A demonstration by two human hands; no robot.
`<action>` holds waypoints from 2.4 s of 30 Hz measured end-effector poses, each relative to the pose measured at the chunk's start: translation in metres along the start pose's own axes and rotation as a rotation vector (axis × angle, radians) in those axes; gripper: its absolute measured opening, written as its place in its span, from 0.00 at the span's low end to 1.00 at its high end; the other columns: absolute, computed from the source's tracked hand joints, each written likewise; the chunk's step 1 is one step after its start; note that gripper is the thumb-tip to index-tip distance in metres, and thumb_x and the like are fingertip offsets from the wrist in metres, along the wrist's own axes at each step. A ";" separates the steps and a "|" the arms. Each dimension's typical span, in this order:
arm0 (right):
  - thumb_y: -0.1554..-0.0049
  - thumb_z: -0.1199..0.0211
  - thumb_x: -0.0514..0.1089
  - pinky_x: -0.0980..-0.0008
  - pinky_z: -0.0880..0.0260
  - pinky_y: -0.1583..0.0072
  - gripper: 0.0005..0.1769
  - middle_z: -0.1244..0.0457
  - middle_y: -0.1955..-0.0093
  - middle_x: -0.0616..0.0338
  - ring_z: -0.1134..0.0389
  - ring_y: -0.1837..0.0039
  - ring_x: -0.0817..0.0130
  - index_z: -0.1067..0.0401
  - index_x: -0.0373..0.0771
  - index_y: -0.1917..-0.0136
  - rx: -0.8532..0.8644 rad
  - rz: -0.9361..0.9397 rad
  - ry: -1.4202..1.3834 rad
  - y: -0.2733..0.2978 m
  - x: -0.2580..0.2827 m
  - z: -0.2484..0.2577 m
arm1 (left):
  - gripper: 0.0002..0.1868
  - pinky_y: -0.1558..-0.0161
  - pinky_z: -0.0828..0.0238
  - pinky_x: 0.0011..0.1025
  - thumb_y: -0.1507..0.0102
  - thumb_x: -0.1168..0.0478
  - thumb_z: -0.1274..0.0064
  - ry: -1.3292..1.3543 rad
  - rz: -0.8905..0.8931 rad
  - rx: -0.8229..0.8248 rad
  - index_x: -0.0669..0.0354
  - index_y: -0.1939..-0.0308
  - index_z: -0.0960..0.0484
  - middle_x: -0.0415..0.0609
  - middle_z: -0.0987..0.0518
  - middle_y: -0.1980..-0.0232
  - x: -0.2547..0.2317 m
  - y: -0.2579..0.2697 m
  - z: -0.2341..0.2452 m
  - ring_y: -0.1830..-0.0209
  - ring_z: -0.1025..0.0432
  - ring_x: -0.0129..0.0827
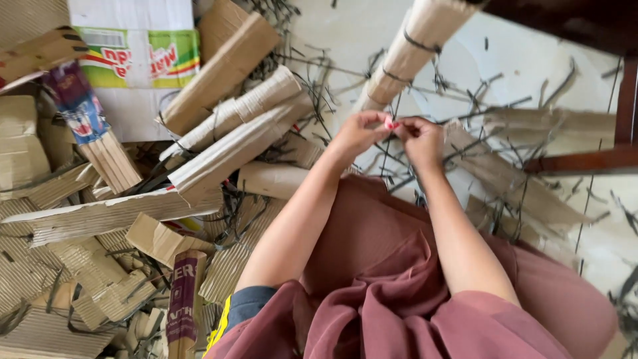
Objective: Wrapping the legs of a wooden chair with protective cardboard and securing them with plastic ties
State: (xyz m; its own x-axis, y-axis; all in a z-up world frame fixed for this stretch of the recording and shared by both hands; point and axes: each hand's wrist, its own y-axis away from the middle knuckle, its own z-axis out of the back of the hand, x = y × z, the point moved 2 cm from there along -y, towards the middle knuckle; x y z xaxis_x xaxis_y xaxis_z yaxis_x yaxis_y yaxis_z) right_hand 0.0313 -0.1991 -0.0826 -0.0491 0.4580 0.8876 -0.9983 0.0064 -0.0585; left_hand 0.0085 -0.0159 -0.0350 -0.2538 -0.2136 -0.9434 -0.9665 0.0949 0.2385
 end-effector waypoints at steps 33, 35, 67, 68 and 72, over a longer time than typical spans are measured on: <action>0.52 0.22 0.52 0.39 0.28 0.40 0.28 0.28 0.45 0.39 0.30 0.36 0.38 0.22 0.34 0.43 0.545 -0.614 0.842 0.095 -0.001 0.124 | 0.05 0.58 0.29 0.18 0.40 0.56 0.39 -0.478 0.036 -0.179 0.47 0.62 0.11 0.35 0.15 0.71 -0.058 0.024 -0.018 0.68 0.24 0.16; 0.49 0.24 0.49 0.42 0.28 0.38 0.26 0.29 0.43 0.37 0.30 0.35 0.39 0.22 0.31 0.42 0.527 -0.548 0.860 0.092 -0.013 0.154 | 0.07 0.58 0.28 0.21 0.40 0.51 0.40 -0.481 0.078 -0.224 0.45 0.64 0.10 0.36 0.15 0.71 -0.061 0.029 -0.009 0.68 0.23 0.20; 0.53 0.36 0.76 0.72 0.40 0.61 0.45 0.39 0.59 0.57 0.41 0.60 0.68 0.31 0.32 0.46 1.081 -0.470 -0.268 0.033 0.053 0.185 | 0.21 0.35 0.32 0.55 0.38 0.68 0.66 1.127 0.537 -0.148 0.66 0.40 0.37 0.39 0.48 0.76 -0.054 -0.004 -0.027 0.57 0.26 0.44; 0.49 0.37 0.70 0.72 0.40 0.62 0.38 0.39 0.59 0.57 0.40 0.60 0.68 0.31 0.32 0.46 1.068 -0.486 -0.266 0.033 0.055 0.183 | 0.18 0.50 0.27 0.44 0.35 0.65 0.69 1.159 0.540 -0.158 0.68 0.42 0.37 0.52 0.35 0.62 -0.044 -0.009 -0.024 0.56 0.23 0.45; 0.47 0.38 0.68 0.71 0.40 0.63 0.37 0.39 0.60 0.54 0.40 0.61 0.66 0.31 0.29 0.47 1.012 -0.523 -0.231 0.030 0.051 0.181 | 0.21 0.77 0.42 0.24 0.28 0.62 0.76 1.199 0.554 -0.163 0.65 0.35 0.36 0.55 0.22 0.63 -0.003 -0.033 -0.024 0.81 0.36 0.20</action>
State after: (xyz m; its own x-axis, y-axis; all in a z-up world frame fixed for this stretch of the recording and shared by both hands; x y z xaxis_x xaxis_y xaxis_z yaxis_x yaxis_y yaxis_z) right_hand -0.0071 -0.3365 0.0433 0.4767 0.4354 0.7637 -0.4633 -0.6139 0.6391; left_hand 0.0405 -0.0418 -0.0349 -0.4080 -0.9114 0.0525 -0.6974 0.3483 0.6264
